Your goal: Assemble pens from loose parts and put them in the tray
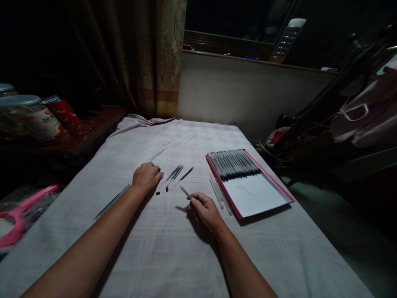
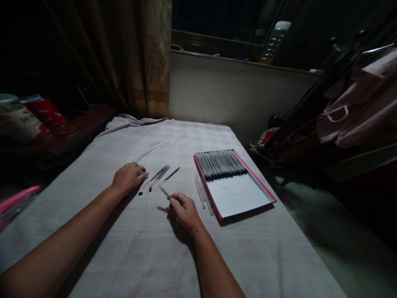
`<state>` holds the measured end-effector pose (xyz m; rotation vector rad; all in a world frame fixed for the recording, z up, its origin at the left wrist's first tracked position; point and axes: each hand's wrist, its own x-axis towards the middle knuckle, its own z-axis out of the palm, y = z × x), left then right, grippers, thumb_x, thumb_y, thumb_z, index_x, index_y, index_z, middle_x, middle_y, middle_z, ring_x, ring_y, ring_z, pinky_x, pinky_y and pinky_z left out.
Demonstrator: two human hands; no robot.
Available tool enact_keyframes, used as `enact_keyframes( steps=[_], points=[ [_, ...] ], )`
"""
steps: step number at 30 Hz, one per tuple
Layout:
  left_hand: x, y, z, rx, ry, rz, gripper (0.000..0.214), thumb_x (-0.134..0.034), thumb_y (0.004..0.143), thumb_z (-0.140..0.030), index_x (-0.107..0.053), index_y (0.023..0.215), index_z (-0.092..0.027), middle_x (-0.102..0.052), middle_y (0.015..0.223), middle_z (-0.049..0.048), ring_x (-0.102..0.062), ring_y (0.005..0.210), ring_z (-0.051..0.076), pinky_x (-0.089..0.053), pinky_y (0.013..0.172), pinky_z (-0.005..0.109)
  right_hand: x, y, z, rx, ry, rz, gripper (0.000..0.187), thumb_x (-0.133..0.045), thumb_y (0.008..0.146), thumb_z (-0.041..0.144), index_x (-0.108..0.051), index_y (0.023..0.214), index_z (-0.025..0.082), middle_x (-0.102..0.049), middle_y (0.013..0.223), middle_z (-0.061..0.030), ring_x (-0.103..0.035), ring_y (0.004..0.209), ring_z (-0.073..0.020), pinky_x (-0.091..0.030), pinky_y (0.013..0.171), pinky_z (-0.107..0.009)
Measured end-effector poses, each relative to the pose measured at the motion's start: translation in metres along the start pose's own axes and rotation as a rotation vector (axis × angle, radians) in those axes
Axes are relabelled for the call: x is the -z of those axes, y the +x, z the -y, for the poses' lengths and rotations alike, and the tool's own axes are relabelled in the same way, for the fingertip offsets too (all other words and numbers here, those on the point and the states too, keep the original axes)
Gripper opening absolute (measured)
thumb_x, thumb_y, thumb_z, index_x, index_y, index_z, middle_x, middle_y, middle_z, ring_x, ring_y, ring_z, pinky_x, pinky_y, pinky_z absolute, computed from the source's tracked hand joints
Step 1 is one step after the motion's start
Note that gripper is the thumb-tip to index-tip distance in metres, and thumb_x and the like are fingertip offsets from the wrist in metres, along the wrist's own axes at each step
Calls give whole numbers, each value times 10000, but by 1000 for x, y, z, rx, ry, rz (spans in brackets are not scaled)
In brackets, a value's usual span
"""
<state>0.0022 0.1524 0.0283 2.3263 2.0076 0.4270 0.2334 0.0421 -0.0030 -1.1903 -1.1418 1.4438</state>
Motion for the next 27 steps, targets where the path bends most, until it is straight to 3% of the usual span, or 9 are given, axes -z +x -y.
enact_keyframes(
  steps=[5, 13, 17, 20, 21, 24, 27],
  points=[
    [-4, 9, -15, -55, 79, 44, 170, -629, 791, -327, -748, 749, -214, -705, 977, 134, -611, 1014, 330, -427, 865, 421, 2, 2, -2, -6, 56, 5, 403, -734, 712, 546, -670, 792, 156, -522, 538, 50, -378, 410, -55, -274, 392, -184],
    [-6, -12, -22, -3, 22, -5, 170, -581, 807, -254, -705, 864, -154, -682, 1102, 190, -566, 1119, 374, -376, 946, 503, 3, 5, 0, -12, 82, -4, 395, -758, 658, 520, -673, 770, 151, -576, 551, 32, -420, 422, -56, -300, 409, -188],
    [1, -30, -30, -22, -111, -59, 202, -524, 868, -280, -650, 1001, -195, -674, 1191, 132, -573, 1156, 298, -392, 975, 433, 3, 5, 0, -33, 119, -62, 458, -760, 637, 503, -689, 927, 157, -604, 558, 35, -433, 413, -66, -335, 417, -196],
    [-3, -60, -37, -31, -275, -11, 238, -485, 907, -392, -619, 1013, -226, -721, 905, 41, -663, 823, 200, -483, 754, 309, 5, 3, -2, -8, 71, -96, 449, -739, 660, 479, -713, 968, 154, -619, 585, 24, -457, 434, -78, -357, 428, -205],
    [-6, -71, -38, 2, -480, -9, 258, -510, 890, -428, -623, 998, -223, -712, 872, 31, -655, 767, 187, -483, 710, 293, 5, 2, -2, 14, 35, -94, 420, -730, 671, 468, -727, 950, 154, -626, 601, 15, -478, 455, -87, -368, 437, -209],
    [-14, -102, -43, 158, -975, 4, 342, -632, 786, -522, -651, 924, -210, -694, 858, 21, -622, 697, 159, -473, 622, 259, 7, -1, -3, 97, -88, -72, 334, -694, 717, 429, -763, 896, 156, -652, 654, -11, -557, 552, -122, -418, 490, -228],
    [-16, -114, -44, 312, -1216, 78, 416, -751, 679, -539, -667, 900, -197, -663, 778, 1, -588, 618, 128, -459, 569, 238, 7, -4, -3, 153, -217, -14, 295, -644, 778, 391, -781, 887, 154, -682, 684, -27, -610, 627, -153, -462, 554, -249]
  ],
)
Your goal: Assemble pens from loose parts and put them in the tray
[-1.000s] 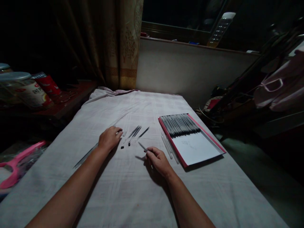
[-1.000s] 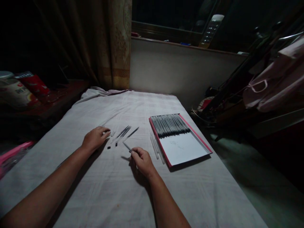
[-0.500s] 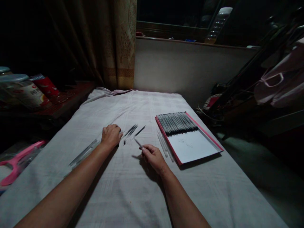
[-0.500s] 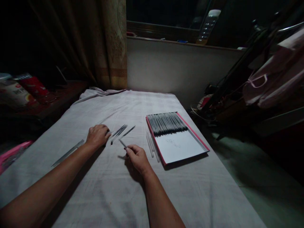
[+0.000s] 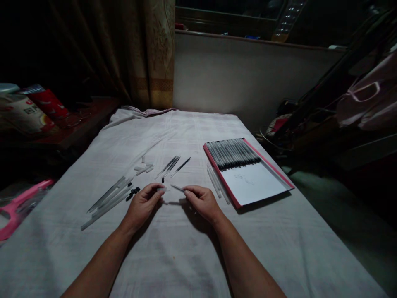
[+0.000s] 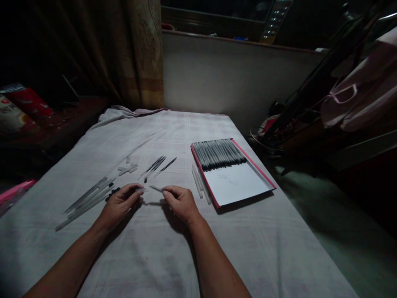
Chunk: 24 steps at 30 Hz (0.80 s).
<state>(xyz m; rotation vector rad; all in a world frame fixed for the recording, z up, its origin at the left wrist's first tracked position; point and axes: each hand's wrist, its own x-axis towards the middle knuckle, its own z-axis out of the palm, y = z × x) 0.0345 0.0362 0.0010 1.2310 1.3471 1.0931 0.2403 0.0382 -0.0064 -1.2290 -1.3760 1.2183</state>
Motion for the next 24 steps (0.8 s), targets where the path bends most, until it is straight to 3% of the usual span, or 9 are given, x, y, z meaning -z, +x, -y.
enact_keyframes(
  steps=[3, 9, 24],
  points=[
    [1, 0, 0, 64, -92, 43, 433, -796, 645, -518, -673, 901, -191, -647, 726, -7, -600, 612, 127, -474, 582, 239, 0, -3, 0, 41, -111, 62, 291, -603, 819, 356, -792, 915, 157, -723, 730, -41, -649, 683, -172, -496, 618, -265],
    [4, 0, 7, 38, -129, 66, 377, -767, 715, -475, -662, 936, -188, -660, 740, 0, -631, 650, 133, -499, 637, 252, 0, -4, 3, 62, -205, 85, 292, -573, 840, 334, -797, 925, 167, -769, 820, -58, -694, 750, -191, -531, 704, -288],
    [5, -3, -1, 65, -5, 104, 341, -746, 693, -442, -691, 915, -189, -670, 693, 4, -610, 614, 138, -478, 601, 249, 7, -6, 12, 63, -376, 187, 223, -612, 843, 231, -799, 962, 207, -784, 863, -32, -710, 802, -180, -503, 735, -256]
  ],
)
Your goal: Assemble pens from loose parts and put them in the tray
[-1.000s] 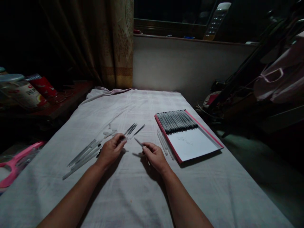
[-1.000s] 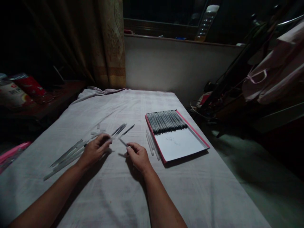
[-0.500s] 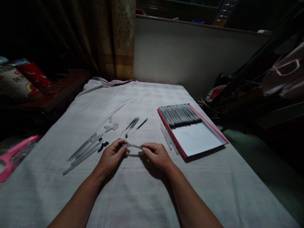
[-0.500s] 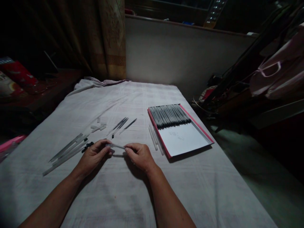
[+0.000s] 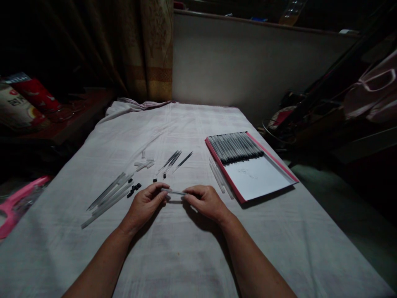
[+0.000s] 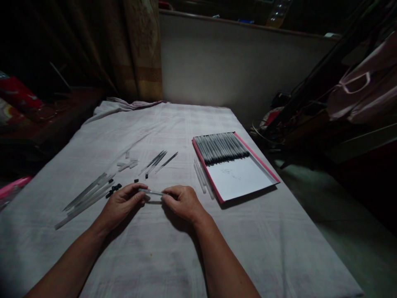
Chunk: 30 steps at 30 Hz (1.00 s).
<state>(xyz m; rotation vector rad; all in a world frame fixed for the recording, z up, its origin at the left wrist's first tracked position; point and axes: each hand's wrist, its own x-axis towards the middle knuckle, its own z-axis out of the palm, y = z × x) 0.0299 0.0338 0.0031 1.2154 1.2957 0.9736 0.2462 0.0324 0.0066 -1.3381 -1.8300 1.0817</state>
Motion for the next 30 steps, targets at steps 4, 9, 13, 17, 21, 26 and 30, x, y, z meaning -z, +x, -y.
enact_keyframes(
  steps=[4, 9, 13, 17, 21, 26, 30],
  points=[
    [-1, 0, -1, -10, 48, 3, 312, -738, 685, -429, -713, 880, -187, -674, 688, 8, -604, 607, 145, -482, 597, 259, 3, -1, 1, 21, -57, 14, 214, -617, 853, 232, -801, 960, 215, -784, 873, -36, -711, 808, -177, -498, 741, -251],
    [-1, 0, -2, -24, 107, 21, 259, -731, 686, -411, -737, 836, -200, -693, 693, 15, -627, 638, 164, -495, 612, 267, 3, -2, 0, 80, -146, 23, 242, -605, 881, 271, -787, 1033, 223, -778, 897, -57, -701, 817, -185, -492, 759, -274],
    [-1, 0, -4, -3, 64, -6, 268, -755, 652, -411, -741, 810, -196, -686, 665, 17, -611, 590, 160, -487, 574, 267, -1, -1, -1, 94, -138, 32, 247, -575, 908, 285, -782, 1035, 239, -765, 845, -43, -680, 770, -169, -477, 718, -262],
    [-1, 0, -3, 46, 23, 0, 265, -766, 637, -396, -739, 791, -182, -676, 619, 20, -612, 583, 160, -491, 586, 270, -6, -1, -1, 101, -128, 32, 249, -565, 920, 287, -780, 1032, 227, -751, 816, -45, -669, 746, -165, -464, 703, -256],
    [0, 1, 0, 100, -43, -2, 298, -774, 630, -406, -731, 812, -174, -691, 638, 26, -637, 615, 171, -505, 604, 272, -11, -1, 0, 116, -104, 13, 251, -554, 930, 284, -782, 1003, 208, -732, 776, -50, -658, 715, -162, -452, 683, -253],
    [3, 2, 0, 77, 12, 6, 271, -771, 635, -408, -740, 780, -181, -724, 705, 39, -671, 671, 197, -536, 655, 297, -14, -2, -1, 137, -123, 11, 255, -544, 941, 281, -777, 1002, 197, -715, 757, -49, -641, 696, -156, -441, 671, -247],
    [3, 3, -1, 37, 98, -9, 226, -757, 653, -398, -749, 765, -202, -735, 723, 37, -686, 705, 221, -554, 697, 325, -12, -2, 0, 131, -169, 37, 247, -536, 948, 282, -773, 969, 216, -712, 757, -41, -639, 703, -157, -437, 674, -246]
  ],
)
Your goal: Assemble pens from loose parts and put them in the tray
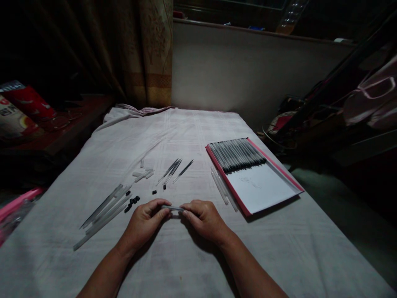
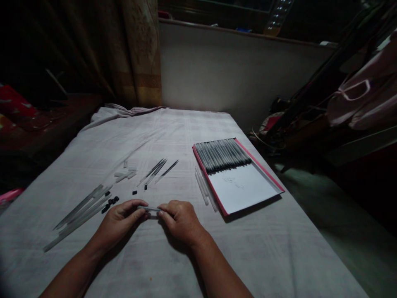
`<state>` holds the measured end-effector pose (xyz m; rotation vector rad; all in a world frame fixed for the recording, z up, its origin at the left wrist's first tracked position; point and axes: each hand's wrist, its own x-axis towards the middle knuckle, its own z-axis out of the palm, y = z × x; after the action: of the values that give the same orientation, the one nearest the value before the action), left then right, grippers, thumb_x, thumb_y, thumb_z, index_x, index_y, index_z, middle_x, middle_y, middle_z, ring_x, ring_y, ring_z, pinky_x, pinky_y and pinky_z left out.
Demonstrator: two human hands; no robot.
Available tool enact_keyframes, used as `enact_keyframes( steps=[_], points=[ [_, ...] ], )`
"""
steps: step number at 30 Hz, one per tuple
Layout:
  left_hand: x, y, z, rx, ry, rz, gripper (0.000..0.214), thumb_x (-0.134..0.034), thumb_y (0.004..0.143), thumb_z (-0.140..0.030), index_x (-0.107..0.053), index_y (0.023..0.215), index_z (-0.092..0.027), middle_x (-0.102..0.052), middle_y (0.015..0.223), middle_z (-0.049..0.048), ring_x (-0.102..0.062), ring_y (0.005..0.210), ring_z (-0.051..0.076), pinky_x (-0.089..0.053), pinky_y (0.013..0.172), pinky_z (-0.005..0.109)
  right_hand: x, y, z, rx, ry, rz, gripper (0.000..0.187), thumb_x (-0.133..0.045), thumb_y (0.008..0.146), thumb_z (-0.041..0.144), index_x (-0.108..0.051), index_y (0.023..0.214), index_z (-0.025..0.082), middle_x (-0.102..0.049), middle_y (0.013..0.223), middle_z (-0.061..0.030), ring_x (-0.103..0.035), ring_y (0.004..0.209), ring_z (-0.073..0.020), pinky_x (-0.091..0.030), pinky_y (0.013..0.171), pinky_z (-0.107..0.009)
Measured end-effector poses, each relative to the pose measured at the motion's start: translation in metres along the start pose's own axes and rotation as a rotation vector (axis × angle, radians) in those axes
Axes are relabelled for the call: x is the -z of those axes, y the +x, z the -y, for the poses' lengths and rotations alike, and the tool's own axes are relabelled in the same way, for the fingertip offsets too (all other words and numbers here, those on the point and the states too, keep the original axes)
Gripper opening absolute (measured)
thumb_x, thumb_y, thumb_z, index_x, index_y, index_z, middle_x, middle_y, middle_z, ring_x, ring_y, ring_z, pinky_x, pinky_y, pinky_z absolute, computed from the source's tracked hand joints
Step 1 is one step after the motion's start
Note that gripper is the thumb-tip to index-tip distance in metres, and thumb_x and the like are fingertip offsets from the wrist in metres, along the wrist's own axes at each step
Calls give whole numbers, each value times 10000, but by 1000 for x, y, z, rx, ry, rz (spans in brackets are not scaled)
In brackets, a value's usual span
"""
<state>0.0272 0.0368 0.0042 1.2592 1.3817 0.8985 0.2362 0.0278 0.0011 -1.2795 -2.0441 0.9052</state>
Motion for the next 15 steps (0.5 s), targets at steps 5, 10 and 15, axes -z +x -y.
enact_keyframes(
  steps=[5, 10, 15],
  points=[
    [-4, 2, 3, -14, -46, 13, 261, -754, 670, -424, -726, 801, -200, -723, 733, 26, -679, 701, 203, -550, 684, 312, 3, 1, 2, -21, 12, -3, 229, -537, 936, 260, -764, 939, 222, -735, 800, -36, -660, 745, -163, -451, 702, -248],
    [-5, 3, 0, 37, -214, 28, 535, -790, 643, -485, -662, 1079, -203, -703, 776, 20, -686, 712, 188, -517, 602, 266, 4, 2, 8, -43, -32, -55, 223, -545, 896, 232, -726, 1025, 223, -757, 931, -48, -680, 840, -190, -474, 760, -272],
    [1, 5, -5, 90, -282, -12, 734, -804, 586, -583, -590, 1178, -206, -710, 985, 88, -683, 740, 198, -432, 445, 204, 34, 5, 8, -125, -48, -289, 248, -513, 897, 309, -706, 1001, 193, -741, 851, -64, -670, 747, -191, -483, 677, -275]
  ],
)
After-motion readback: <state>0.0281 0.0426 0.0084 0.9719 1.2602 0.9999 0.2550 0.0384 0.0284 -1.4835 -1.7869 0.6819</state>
